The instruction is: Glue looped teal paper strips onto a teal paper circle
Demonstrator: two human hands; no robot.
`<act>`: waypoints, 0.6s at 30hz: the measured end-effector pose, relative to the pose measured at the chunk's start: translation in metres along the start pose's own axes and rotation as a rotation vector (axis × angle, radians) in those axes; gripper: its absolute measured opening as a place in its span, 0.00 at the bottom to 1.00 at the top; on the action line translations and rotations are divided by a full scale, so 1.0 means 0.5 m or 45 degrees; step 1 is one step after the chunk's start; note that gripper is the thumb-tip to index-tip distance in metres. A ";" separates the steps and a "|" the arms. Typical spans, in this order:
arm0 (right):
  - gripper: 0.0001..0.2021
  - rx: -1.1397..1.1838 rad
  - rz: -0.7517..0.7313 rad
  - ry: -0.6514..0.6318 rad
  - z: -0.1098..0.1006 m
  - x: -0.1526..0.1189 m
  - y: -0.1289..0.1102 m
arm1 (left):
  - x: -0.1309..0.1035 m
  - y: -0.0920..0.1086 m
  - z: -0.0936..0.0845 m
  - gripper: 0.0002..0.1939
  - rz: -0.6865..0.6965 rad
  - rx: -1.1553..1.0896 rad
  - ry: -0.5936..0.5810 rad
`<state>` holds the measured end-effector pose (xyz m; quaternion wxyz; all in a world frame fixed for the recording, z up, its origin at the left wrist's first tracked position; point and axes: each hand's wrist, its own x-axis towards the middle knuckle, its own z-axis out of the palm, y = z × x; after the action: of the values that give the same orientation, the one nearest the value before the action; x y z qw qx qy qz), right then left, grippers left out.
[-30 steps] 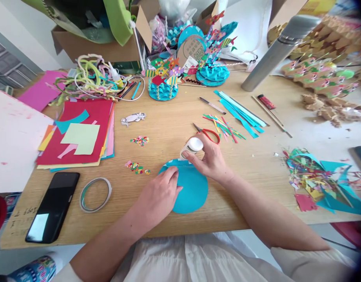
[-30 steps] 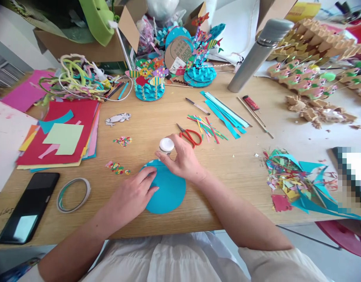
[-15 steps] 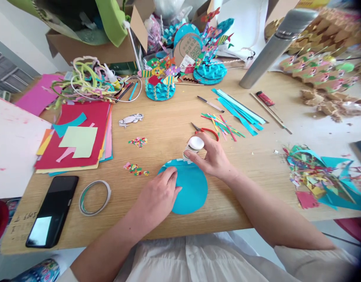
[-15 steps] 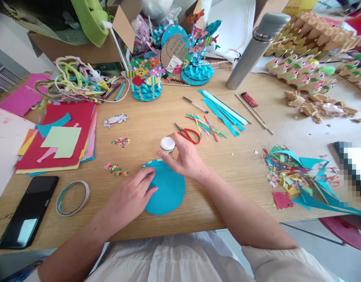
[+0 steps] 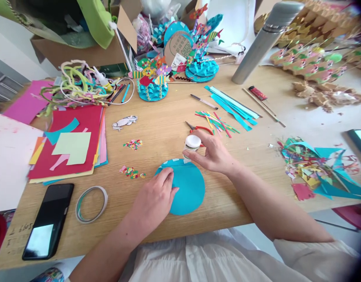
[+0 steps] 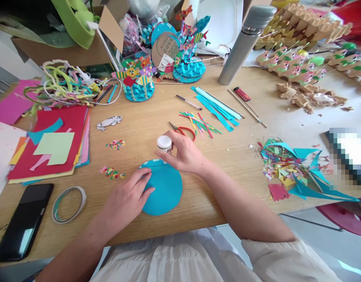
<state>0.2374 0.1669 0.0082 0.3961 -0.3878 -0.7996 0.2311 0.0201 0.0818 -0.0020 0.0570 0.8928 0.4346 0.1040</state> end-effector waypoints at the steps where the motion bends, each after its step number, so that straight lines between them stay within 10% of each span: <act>1: 0.13 0.007 0.005 0.005 -0.002 0.000 0.001 | 0.000 0.000 0.000 0.15 -0.001 0.006 -0.003; 18: 0.10 0.079 0.022 -0.119 -0.024 0.004 0.000 | -0.002 -0.002 0.007 0.15 0.011 0.006 0.004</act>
<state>0.2463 0.1691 0.0161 0.3681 -0.3709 -0.8063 0.2771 0.0194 0.0816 -0.0057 0.0537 0.8946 0.4312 0.1046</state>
